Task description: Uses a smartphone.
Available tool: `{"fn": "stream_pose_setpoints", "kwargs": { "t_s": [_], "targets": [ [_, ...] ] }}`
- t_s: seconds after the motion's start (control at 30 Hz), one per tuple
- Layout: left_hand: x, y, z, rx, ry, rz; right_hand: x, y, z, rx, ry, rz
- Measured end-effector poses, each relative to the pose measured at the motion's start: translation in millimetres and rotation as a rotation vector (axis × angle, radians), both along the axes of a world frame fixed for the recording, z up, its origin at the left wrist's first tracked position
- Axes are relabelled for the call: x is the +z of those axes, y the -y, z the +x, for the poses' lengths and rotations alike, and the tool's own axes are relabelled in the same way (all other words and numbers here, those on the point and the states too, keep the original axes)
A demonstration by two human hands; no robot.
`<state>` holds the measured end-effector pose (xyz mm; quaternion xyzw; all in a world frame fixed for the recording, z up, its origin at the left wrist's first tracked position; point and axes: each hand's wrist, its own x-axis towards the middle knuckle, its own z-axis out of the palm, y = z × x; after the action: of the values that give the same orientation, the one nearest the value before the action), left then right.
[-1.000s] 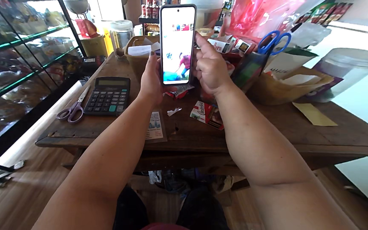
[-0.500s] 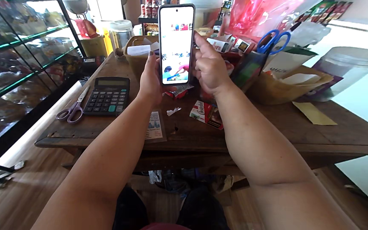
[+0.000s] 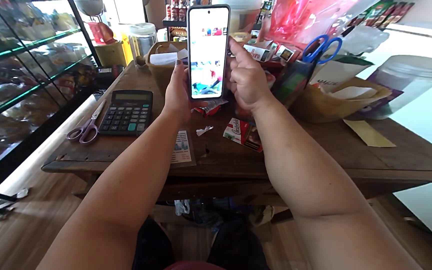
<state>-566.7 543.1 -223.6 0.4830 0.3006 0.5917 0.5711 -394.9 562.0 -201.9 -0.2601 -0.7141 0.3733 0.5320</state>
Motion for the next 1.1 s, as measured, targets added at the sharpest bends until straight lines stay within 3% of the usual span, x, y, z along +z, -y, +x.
{"fn": "stream_pose_setpoints", "kwargs": {
  "t_s": [1.1],
  "targets": [
    [1.5, 1.9, 0.3, 0.011, -0.002, -0.001, 0.8, -1.0, 0.8, 0.009, 0.007, 0.006]
  ]
}}
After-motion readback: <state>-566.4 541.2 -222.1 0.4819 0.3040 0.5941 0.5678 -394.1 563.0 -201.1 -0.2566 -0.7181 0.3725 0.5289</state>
